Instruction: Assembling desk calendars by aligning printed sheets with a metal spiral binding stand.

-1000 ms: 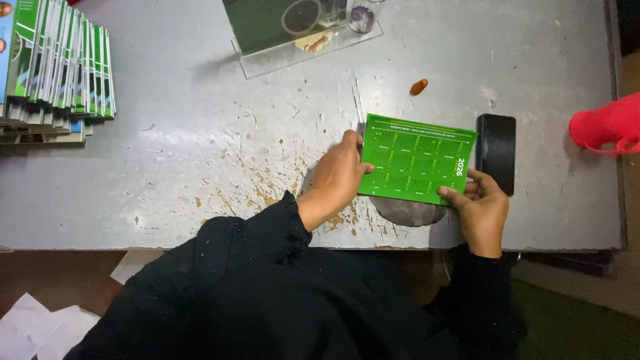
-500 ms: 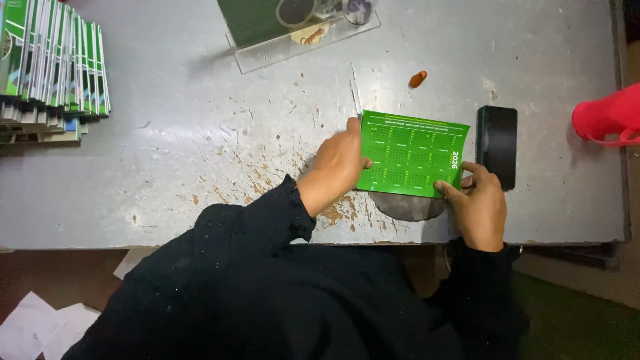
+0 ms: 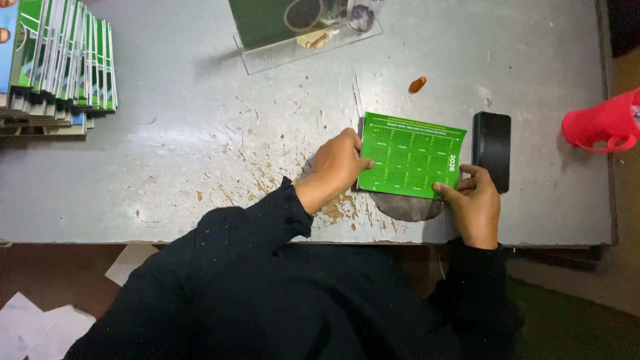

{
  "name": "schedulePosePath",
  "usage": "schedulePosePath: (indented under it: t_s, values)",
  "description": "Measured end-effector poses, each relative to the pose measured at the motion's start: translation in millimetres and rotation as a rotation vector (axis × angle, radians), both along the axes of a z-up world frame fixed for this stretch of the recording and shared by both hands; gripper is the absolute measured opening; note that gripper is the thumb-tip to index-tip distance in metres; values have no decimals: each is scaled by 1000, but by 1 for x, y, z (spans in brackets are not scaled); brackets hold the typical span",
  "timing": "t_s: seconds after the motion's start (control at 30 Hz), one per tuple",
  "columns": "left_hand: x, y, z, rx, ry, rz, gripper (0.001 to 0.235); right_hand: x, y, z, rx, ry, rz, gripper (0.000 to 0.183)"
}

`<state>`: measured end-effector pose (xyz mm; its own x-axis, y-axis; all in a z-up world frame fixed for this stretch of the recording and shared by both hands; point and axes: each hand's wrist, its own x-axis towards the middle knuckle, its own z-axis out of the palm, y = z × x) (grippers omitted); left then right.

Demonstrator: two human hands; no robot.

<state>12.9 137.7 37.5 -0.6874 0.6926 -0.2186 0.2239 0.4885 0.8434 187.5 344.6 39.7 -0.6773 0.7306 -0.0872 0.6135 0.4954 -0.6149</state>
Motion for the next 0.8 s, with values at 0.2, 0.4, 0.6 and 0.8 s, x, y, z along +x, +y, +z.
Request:
schedulePosePath:
  t_s: [0.2, 0.4, 0.6, 0.8]
  values:
    - [7, -17, 0, 178, -216, -8, 20, -7, 0, -2, -38, 35, -12, 69]
    - [0, -48, -5, 299, -297, 14, 18, -25, -33, 20, -85, 43, 12, 73]
    - [-10, -84, -16, 361, -224, 59, 20, -56, -58, 42, 521, 446, 450, 67]
    - [-12, -119, -14, 417, -263, 123, 27, -91, -87, 34, 603, 468, 643, 59]
